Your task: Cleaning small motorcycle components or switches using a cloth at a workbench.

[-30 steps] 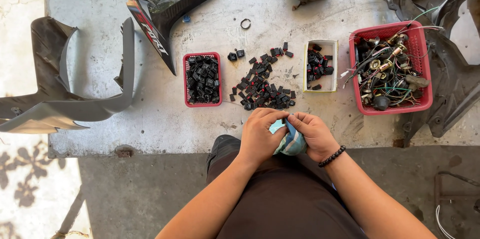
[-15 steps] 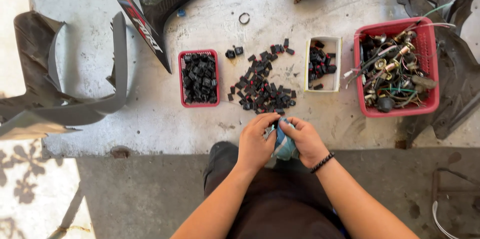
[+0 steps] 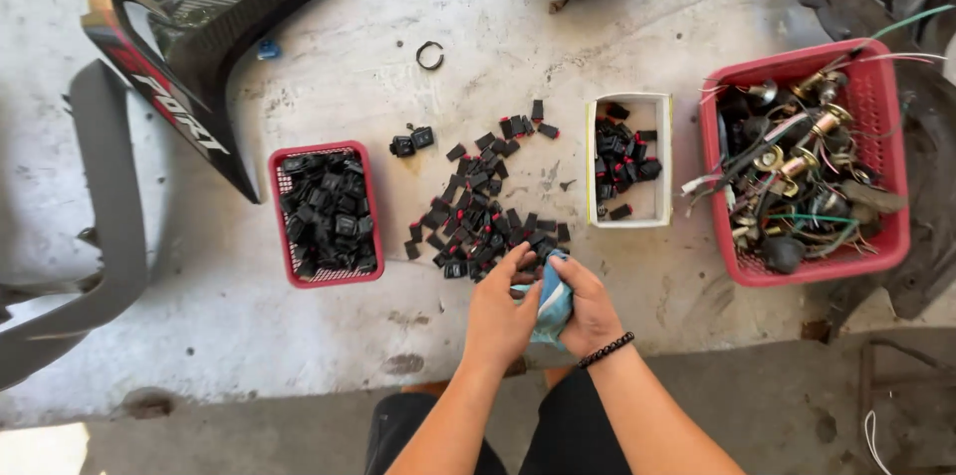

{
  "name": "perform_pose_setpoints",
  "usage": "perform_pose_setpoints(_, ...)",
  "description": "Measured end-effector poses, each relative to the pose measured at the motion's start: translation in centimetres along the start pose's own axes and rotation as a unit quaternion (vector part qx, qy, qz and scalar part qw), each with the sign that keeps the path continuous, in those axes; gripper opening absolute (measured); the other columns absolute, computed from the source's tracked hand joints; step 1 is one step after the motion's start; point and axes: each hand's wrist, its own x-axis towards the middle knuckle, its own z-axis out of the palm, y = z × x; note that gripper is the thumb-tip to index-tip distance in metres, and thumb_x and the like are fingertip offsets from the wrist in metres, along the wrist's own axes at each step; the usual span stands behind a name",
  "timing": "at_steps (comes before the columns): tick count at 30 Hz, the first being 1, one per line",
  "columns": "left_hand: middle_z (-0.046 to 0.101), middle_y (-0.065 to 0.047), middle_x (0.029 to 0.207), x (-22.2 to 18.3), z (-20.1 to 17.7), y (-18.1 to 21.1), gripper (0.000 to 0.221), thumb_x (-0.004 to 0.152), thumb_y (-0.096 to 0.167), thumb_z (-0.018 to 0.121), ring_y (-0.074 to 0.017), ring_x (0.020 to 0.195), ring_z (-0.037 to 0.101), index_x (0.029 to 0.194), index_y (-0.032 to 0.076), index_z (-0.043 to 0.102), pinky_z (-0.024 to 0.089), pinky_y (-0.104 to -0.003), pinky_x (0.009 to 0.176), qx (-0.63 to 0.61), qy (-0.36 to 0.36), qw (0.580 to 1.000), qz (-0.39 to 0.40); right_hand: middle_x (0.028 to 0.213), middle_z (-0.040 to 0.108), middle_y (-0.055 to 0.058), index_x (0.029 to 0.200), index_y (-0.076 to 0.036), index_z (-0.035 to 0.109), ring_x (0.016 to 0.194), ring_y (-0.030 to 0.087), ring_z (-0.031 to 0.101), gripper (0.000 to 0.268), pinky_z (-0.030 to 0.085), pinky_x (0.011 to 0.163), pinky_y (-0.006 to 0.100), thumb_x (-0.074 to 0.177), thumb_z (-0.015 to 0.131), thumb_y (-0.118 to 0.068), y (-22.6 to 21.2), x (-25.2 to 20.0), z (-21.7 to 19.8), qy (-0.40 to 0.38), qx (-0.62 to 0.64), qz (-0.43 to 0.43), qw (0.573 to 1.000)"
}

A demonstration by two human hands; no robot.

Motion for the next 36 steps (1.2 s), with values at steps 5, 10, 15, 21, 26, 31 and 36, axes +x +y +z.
perform_pose_setpoints(5, 0.076, -0.015, 0.118, 3.9, 3.6, -4.7, 0.044, 0.091, 0.013, 0.070, -0.0261, 0.105, 0.076, 0.134, 0.006, 0.064, 0.062, -0.034, 0.082, -0.042, -0.029, 0.997, -0.051, 0.068, 0.065, 0.002, 0.085, -0.015, 0.067, 0.057, 0.016, 0.063, 0.023, 0.054, 0.051, 0.030, 0.086, 0.071, -0.037, 0.4, 7.8, -6.1, 0.100, 0.116, -0.025, 0.988)
perform_pose_setpoints(10, 0.079, -0.008, 0.108, 6.9, 6.1, -7.3, 0.036, 0.094, 0.019, 0.069, -0.0190, 0.097, 0.077, 0.130, 0.013, 0.070, 0.061, -0.029, 0.075, -0.044, -0.051, 0.995, -0.073, 0.077, 0.063, -0.004, 0.109, -0.020, 0.067, 0.066, 0.013, 0.063, 0.036, 0.055, 0.061, 0.027, 0.095, 0.064, -0.053, -0.1, 8.0, -5.1, 0.126, 0.153, -0.124, 0.972)
perform_pose_setpoints(15, 0.079, -0.003, 0.101, 8.9, 5.6, -9.1, 0.032, 0.094, 0.024, 0.065, -0.0176, 0.085, 0.076, 0.125, 0.018, 0.073, 0.062, -0.033, 0.068, 0.057, -0.019, 0.988, -0.142, 0.074, 0.065, 0.000, 0.104, -0.011, 0.069, 0.060, 0.012, 0.066, 0.020, 0.059, 0.059, 0.026, 0.097, 0.072, -0.029, 2.7, 9.1, -5.2, 0.200, -0.037, -0.130, 0.970)
perform_pose_setpoints(21, 0.076, -0.013, 0.106, 10.1, 4.7, -8.8, 0.048, 0.100, 0.021, 0.056, -0.0294, 0.095, 0.075, 0.147, 0.011, 0.054, 0.063, -0.042, 0.070, 0.206, -0.103, 0.963, -0.136, 0.089, 0.070, 0.010, 0.121, -0.015, 0.076, 0.085, 0.016, 0.065, 0.036, 0.058, 0.074, 0.034, 0.088, 0.082, -0.025, 5.1, 11.7, -6.4, 0.297, -0.287, -0.137, 0.900)
perform_pose_setpoints(26, 0.077, -0.016, 0.101, 11.0, 5.3, -9.7, 0.049, 0.100, 0.013, 0.050, -0.0314, 0.085, 0.075, 0.149, 0.010, 0.052, 0.062, -0.043, 0.065, 0.221, -0.115, 0.962, -0.116, 0.100, 0.070, 0.013, 0.117, -0.012, 0.077, 0.093, 0.018, 0.066, 0.030, 0.058, 0.082, 0.036, 0.088, 0.080, -0.018, 4.5, 11.5, -4.4, 0.275, -0.297, -0.123, 0.906)
perform_pose_setpoints(31, 0.077, -0.013, 0.094, 9.9, 5.7, -9.8, 0.052, 0.099, 0.012, 0.052, -0.0314, 0.084, 0.074, 0.151, 0.012, 0.052, 0.061, -0.043, 0.064, 0.121, -0.073, 0.981, -0.130, 0.092, 0.072, 0.011, 0.114, -0.011, 0.078, 0.084, 0.017, 0.067, 0.025, 0.059, 0.073, 0.033, 0.090, 0.079, -0.016, 4.1, 11.1, -4.7, 0.250, -0.280, -0.120, 0.919)
perform_pose_setpoints(36, 0.077, -0.004, 0.092, 8.3, 6.8, -11.5, 0.045, 0.093, 0.021, 0.063, -0.0262, 0.080, 0.073, 0.138, 0.027, 0.066, 0.060, -0.043, 0.069, 0.046, 0.014, 0.980, -0.193, 0.087, 0.068, 0.006, 0.105, -0.009, 0.076, 0.080, 0.013, 0.064, 0.021, 0.056, 0.068, 0.027, 0.087, 0.082, -0.016, 4.1, 9.2, -3.5, 0.231, -0.245, -0.143, 0.931)
